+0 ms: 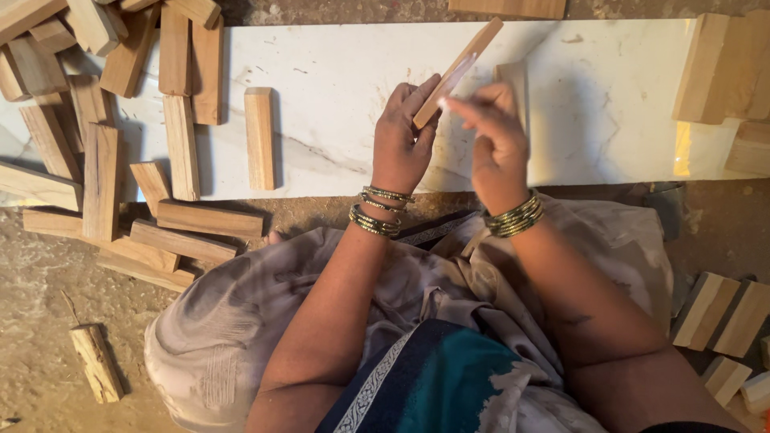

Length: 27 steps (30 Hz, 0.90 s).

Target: The person sits on the floor and sorts through scattered small wooden blocks, picking pieces one at a time. They apply white glue to the blocks and press them together edge to edge on a white board, building up a row of joined pieces.

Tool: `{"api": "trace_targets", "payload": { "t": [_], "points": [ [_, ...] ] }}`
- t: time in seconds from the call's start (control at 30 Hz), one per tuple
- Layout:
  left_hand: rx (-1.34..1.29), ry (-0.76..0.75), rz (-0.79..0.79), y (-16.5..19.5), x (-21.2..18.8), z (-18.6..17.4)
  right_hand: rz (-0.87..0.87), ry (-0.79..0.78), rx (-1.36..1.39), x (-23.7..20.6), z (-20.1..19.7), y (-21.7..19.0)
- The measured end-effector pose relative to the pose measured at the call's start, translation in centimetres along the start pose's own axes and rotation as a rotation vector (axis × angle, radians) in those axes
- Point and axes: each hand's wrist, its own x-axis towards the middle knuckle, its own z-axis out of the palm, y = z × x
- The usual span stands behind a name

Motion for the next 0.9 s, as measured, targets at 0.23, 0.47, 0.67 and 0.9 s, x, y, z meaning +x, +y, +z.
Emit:
{"api": "trace_targets", "payload": {
  "t": [0.23, 0.47, 0.67, 0.9],
  "points": [
    [0.0, 0.007, 0.04, -0.1, -0.3, 0.3, -0.114, -0.011, -0.349, 0.4, 0.4, -1.2],
    [0.029, 0.034, 0.033, -0.5, -0.2, -0.1, -0.209, 0.002, -0.514, -0.3, 0.7, -2.3],
    [-0.011, 0.009, -0.01, -0.4, -0.6, 0.2, -0.201, 0.067, -0.47, 0.1, 0.3, -2.0],
    [0.038, 0.019, 0.035, -0.9, -0.6, 0.3, -0.216, -0.006, -0.412, -0.4, 1.2, -2.2]
  ]
}}
